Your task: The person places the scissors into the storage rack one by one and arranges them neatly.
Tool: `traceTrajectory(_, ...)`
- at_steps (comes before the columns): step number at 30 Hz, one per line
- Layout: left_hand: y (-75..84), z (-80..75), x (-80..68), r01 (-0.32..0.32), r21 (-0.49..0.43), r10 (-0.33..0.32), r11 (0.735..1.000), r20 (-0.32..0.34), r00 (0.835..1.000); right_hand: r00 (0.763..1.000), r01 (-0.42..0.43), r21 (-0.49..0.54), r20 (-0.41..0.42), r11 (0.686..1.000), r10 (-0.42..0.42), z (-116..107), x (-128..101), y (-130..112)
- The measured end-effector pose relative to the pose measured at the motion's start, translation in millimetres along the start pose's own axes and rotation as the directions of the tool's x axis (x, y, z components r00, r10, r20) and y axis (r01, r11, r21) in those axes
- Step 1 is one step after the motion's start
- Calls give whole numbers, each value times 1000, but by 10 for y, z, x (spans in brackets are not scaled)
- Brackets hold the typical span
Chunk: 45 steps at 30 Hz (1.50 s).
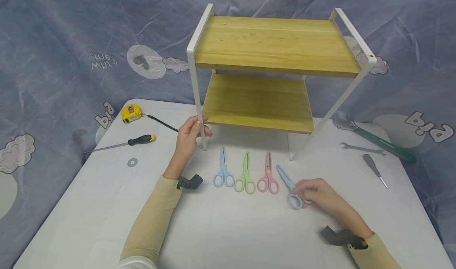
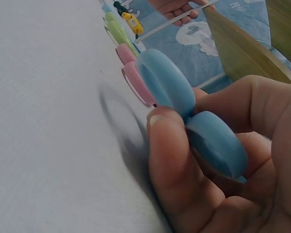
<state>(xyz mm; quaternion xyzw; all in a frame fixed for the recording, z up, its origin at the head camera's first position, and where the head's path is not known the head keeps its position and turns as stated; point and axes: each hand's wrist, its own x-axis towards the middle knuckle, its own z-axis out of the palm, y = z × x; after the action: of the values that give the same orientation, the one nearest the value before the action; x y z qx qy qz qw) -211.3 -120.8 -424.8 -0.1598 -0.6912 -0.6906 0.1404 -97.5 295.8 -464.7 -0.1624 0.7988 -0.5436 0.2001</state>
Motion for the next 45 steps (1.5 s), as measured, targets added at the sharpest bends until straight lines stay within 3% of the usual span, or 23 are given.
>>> traceTrajectory(12, 8, -3, 4, 0, -3, 0, 1000, 1, 1000, 999, 36, -20, -20, 999, -37, 14, 3, 22)
traceTrajectory(17, 12, -3, 5, 3, 1, -3, 1000, 5, 1000, 993, 118, -1, -3, 993, -118, 10, -10, 49)
traceTrajectory(25, -9, 2, 13, 3, -11, -3, 1000, 15, 1000, 950, 308, -16, 68, 951, -306, -17, -34, 65)
traceTrajectory(31, 12, 10, 25, -5, -10, 5, 1000, 6, 1000, 933, 353, -44, 83, 935, -349, -47, -79, -85)
traceTrajectory(36, 18, 6, 21, -9, -13, 9, 1000, -5, 1000, 927, 370, -11, 78, 929, -368, -62, -85, -250)
traceTrajectory(45, -19, 10, -9, -4, -34, 4, 999, -7, 1000, 851, 521, 35, 58, 853, -522, -175, -75, -747)
